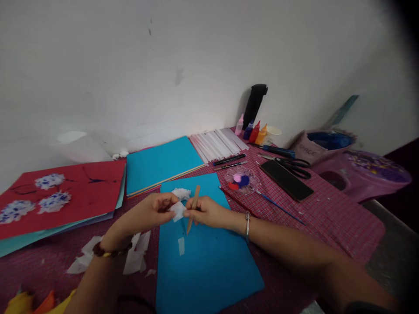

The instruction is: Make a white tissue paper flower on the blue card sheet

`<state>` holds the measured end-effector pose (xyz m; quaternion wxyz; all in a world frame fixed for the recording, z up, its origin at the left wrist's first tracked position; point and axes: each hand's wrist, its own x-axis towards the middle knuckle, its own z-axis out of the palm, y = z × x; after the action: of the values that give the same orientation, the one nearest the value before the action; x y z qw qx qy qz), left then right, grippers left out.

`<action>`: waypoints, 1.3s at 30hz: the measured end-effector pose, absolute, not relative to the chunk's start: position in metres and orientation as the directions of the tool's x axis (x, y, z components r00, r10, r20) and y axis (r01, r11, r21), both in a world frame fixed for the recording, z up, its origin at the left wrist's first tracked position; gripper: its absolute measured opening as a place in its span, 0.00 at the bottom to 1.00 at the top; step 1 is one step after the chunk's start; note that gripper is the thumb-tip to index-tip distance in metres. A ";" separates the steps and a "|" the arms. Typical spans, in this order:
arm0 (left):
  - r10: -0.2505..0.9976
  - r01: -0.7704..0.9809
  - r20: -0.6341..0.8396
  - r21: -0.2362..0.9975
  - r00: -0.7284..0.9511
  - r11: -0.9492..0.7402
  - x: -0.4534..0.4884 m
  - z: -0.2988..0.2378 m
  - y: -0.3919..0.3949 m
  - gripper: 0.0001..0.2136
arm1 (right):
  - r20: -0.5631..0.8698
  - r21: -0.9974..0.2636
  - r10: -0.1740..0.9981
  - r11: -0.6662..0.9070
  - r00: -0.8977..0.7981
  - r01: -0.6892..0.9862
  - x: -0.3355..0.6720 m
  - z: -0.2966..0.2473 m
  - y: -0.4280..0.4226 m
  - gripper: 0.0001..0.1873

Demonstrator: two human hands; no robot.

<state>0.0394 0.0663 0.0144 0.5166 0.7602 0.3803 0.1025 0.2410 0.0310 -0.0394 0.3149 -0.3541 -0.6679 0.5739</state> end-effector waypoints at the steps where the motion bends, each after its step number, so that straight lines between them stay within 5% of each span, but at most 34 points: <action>1: 0.672 0.471 -0.240 0.863 0.701 -0.184 0.039 0.016 0.066 0.04 | 0.029 -0.987 0.835 0.112 -0.550 0.118 0.241 -0.039 0.031 0.09; 7: 0.545 0.386 -0.168 0.866 0.822 -0.316 0.034 0.022 0.068 0.09 | 0.077 -0.980 0.825 0.167 -0.559 0.111 0.241 -0.042 0.031 0.06; 14: 0.641 0.462 -0.201 0.845 0.741 -0.269 0.037 0.020 0.069 0.14 | 0.122 -0.956 0.836 0.244 -0.535 0.163 0.242 -0.044 0.032 0.07; 23: 0.748 0.638 -0.154 0.647 0.646 -0.418 0.053 0.006 0.062 0.19 | 0.050 -0.941 0.923 0.171 -0.381 0.292 0.240 -0.046 0.035 0.13; 26: 0.807 0.647 -0.127 0.674 0.577 -0.357 0.054 0.003 0.065 0.09 | 0.029 -0.961 0.904 0.143 -0.426 0.238 0.242 -0.045 0.035 0.11; 31: 0.872 0.578 -0.085 0.779 0.481 -0.243 0.027 0.013 0.077 0.12 | -0.001 -0.997 0.940 0.024 -0.340 0.067 0.256 -0.045 0.049 0.11; 39: 0.953 0.434 -0.154 0.901 0.260 0.027 -0.002 0.007 0.089 0.14 | 0.117 -0.992 0.932 0.095 -0.344 -0.078 0.265 -0.061 0.066 0.11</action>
<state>-0.0020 0.0889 0.0069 0.4693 0.6403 0.5415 0.2767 0.2651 0.0662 -0.0605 0.4448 -0.3607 -0.5914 0.5677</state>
